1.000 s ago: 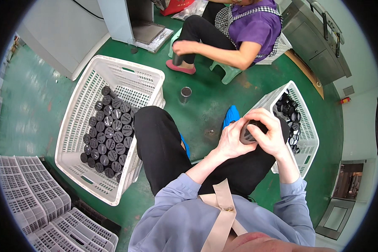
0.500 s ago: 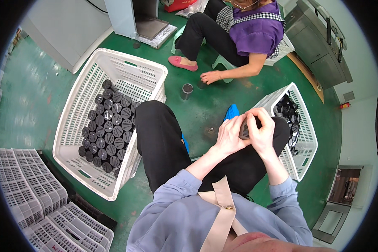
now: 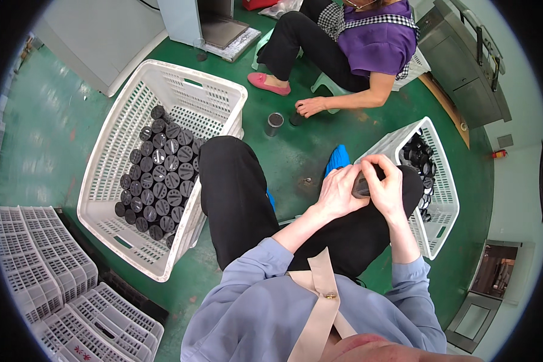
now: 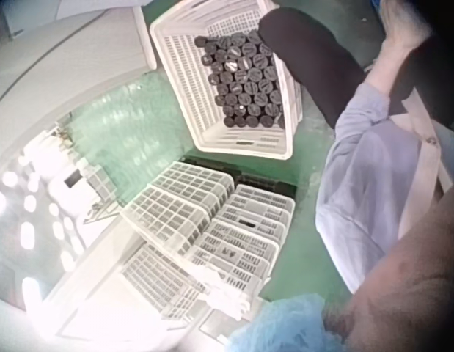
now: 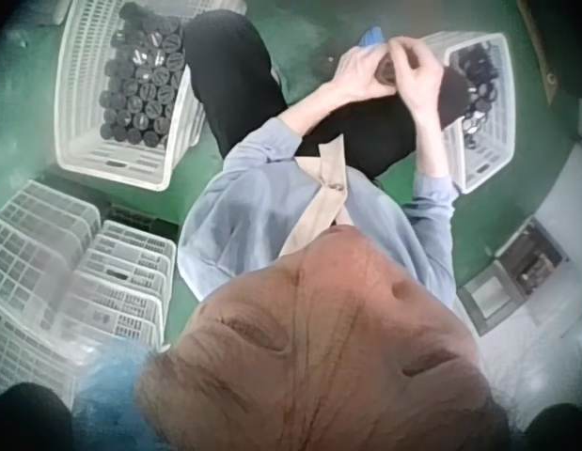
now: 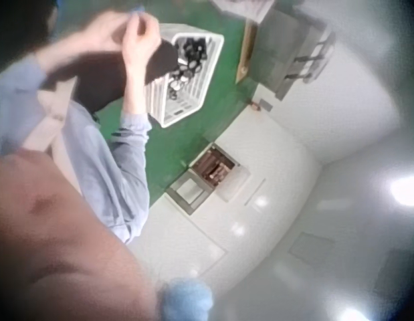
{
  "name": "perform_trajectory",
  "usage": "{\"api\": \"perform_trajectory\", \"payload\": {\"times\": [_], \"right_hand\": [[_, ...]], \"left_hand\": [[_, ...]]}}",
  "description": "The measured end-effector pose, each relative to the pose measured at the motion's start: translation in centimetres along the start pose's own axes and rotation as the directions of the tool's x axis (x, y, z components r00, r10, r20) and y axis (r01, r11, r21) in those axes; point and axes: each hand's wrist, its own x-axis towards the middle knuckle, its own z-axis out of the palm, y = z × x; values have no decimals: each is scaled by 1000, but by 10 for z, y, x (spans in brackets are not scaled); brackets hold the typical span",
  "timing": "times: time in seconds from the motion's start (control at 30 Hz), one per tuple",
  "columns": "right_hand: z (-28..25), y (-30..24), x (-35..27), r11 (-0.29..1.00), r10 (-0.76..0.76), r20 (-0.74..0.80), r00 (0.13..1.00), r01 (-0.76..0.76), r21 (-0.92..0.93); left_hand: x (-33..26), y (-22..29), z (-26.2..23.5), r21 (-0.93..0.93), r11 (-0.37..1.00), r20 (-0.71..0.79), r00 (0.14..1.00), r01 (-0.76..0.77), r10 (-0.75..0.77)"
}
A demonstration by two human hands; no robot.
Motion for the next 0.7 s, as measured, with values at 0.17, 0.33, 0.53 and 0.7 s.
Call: {"api": "perform_trajectory", "payload": {"times": [0.17, 0.33, 0.53, 0.7], "right_hand": [[-42, -14, 3, 938, -335, 312, 889, 282, 202], [-7, 9, -9, 992, -39, -57, 998, 46, 118], [-20, 2, 5, 972, -218, 91, 972, 208, 113], [-40, 3, -6, 925, -342, 341, 876, 250, 286]], "left_hand": [[8, 4, -16, -546, 808, 398, 917, 222, 17], [6, 9, 3, -195, 972, 145, 984, 127, -100], [11, 1, -7, -319, 917, 290, 946, 239, -145], [5, 3, -13, -618, 686, 546, 837, 383, 25]]}}
